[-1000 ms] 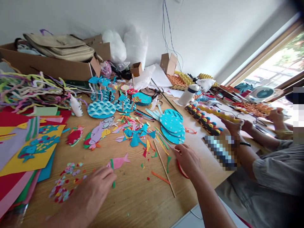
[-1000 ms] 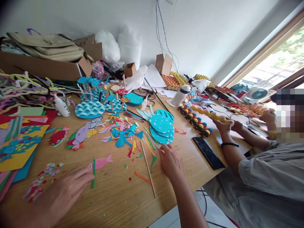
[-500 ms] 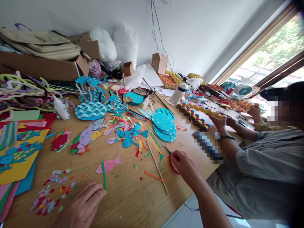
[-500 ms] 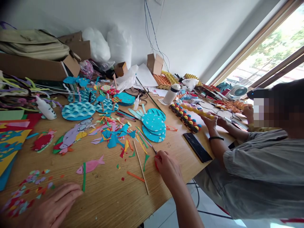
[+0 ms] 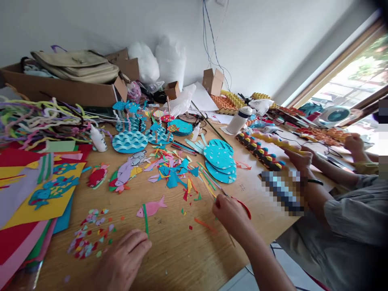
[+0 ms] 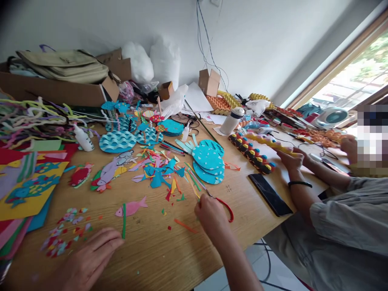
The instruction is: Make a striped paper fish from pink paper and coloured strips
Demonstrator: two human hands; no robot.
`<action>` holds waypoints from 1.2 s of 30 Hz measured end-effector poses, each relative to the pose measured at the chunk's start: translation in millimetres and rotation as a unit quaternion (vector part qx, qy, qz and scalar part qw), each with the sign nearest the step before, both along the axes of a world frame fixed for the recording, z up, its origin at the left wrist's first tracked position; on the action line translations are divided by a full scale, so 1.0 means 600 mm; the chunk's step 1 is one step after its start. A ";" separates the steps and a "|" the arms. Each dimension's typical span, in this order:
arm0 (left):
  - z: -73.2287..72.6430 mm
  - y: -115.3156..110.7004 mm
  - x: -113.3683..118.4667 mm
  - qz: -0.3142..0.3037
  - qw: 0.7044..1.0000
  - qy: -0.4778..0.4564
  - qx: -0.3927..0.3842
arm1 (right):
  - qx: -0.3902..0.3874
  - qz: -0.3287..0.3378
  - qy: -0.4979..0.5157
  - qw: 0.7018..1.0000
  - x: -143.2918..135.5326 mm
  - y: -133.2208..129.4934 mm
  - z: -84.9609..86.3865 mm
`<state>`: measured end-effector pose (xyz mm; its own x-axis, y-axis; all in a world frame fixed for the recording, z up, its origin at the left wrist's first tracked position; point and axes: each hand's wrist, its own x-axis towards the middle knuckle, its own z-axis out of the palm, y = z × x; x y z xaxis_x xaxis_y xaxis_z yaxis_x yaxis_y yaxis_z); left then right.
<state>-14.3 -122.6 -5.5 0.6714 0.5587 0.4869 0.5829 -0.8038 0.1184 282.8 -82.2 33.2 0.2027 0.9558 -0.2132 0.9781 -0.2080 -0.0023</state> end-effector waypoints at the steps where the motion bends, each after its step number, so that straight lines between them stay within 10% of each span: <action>1: 0.000 0.000 -0.001 0.014 1.000 0.003 0.011 | 0.013 -0.007 0.001 1.000 0.009 -0.002 0.006; 4: -0.009 -0.004 -0.006 0.058 0.997 0.033 0.035 | 0.141 -0.034 0.079 0.986 0.031 -0.011 0.031; 7: -0.025 -0.007 -0.009 0.079 0.992 0.079 0.054 | 0.295 -0.006 0.287 0.912 0.018 -0.022 0.057; 13: -0.039 -0.008 -0.003 0.103 0.987 0.103 0.067 | 0.202 0.159 0.561 0.787 -0.122 -0.014 0.055; 21: -0.057 -0.018 -0.006 0.108 0.986 0.120 0.032 | 0.137 0.272 0.487 0.819 -0.204 0.017 -0.003; 36: -0.056 -0.019 0.000 0.115 0.989 0.094 0.013 | 0.099 0.285 0.460 0.835 -0.219 0.029 -0.009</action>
